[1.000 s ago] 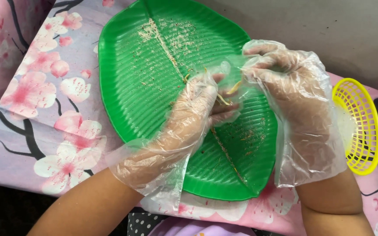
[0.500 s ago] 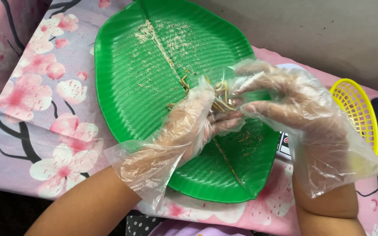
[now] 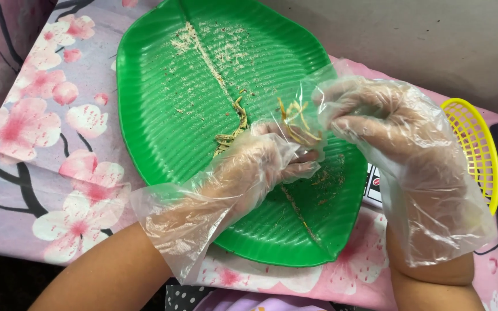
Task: Packing small food items into plastic bags and weighing them on a digital scale
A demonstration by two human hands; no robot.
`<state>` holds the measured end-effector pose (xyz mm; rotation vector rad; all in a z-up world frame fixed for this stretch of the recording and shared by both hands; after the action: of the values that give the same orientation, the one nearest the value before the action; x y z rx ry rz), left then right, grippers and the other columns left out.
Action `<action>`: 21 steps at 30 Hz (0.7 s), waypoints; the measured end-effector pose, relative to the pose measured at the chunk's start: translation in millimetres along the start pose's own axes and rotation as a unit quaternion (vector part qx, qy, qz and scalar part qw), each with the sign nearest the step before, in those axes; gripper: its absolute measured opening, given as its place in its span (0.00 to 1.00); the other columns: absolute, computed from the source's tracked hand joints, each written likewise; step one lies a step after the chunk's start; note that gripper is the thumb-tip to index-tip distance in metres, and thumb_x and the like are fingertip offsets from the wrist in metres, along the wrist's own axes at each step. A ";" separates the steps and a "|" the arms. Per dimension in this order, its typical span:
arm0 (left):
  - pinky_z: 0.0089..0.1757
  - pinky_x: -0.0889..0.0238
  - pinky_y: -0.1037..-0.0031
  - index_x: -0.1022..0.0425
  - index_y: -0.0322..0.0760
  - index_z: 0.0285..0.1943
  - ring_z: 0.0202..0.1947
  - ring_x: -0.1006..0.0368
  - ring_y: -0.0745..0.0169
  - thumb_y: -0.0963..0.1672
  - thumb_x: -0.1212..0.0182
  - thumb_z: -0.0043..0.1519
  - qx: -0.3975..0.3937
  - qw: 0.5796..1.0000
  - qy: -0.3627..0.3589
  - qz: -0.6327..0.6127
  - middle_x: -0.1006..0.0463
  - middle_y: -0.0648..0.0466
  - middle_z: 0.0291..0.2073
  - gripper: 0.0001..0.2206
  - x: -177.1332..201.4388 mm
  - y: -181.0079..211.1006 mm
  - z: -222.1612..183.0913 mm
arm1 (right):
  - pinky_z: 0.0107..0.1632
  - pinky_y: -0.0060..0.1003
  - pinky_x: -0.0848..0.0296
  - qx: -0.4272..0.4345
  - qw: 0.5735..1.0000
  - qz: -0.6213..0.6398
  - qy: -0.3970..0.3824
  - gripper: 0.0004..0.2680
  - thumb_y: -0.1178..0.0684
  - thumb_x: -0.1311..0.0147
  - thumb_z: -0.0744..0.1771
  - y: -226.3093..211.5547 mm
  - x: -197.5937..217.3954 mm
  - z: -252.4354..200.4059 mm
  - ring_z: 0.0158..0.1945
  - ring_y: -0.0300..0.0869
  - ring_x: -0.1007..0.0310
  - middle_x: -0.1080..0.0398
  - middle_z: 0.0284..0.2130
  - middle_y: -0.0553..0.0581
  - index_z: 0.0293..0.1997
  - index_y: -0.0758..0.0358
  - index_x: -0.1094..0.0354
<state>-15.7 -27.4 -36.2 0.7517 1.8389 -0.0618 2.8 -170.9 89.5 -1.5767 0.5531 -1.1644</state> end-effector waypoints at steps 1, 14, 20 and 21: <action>0.43 0.25 0.49 0.41 0.33 0.56 0.45 0.24 0.35 0.32 0.47 0.55 -0.016 0.999 0.019 0.044 0.24 0.32 0.49 0.20 -7.0 3.6 -11.5 | 0.61 0.34 0.31 -0.016 0.999 0.008 0.040 0.07 0.52 0.43 0.62 -8.0 -4.6 -4.1 0.53 0.40 0.26 0.25 0.48 0.57 0.34 0.64 0.27; 0.37 0.20 0.70 0.29 0.36 0.45 0.36 0.19 0.59 0.39 0.27 0.51 -0.197 0.969 0.061 0.138 0.18 0.50 0.41 0.16 -0.1 -4.0 -13.8 | 0.43 0.25 0.37 0.042 0.998 -0.050 0.012 0.10 0.46 0.37 0.64 14.4 4.4 7.2 0.37 0.29 0.38 0.35 0.34 0.44 0.36 0.56 0.35; 0.25 0.31 0.74 0.29 0.37 0.53 0.28 0.25 0.63 0.39 0.25 0.44 -0.130 0.978 0.050 0.153 0.18 0.43 0.37 0.26 5.5 -8.6 -5.8 | 0.50 0.33 0.23 0.065 0.998 0.027 0.004 0.10 0.62 0.40 0.66 23.7 5.7 14.2 0.44 0.42 0.21 0.26 0.38 0.60 0.41 0.59 0.42; 0.25 0.31 0.74 0.29 0.37 0.53 0.28 0.25 0.63 0.39 0.25 0.44 -0.129 0.979 0.050 0.153 0.18 0.43 0.37 0.26 2.3 -4.5 -10.3 | 0.50 0.33 0.23 0.063 0.998 0.027 0.004 0.10 0.62 0.40 0.66 20.0 6.5 13.8 0.44 0.42 0.21 0.26 0.38 0.60 0.41 0.59 0.42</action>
<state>-27.0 -25.9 -35.5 0.8546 1.7614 0.4130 21.8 -176.6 74.1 -1.4404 0.5151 -1.1435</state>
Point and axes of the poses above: each hand's wrist, its own z-axis towards the middle knuckle, its own x-axis out of the back of the hand, y = z × x, the point moved 2 cm from there along z, towards the middle knuckle
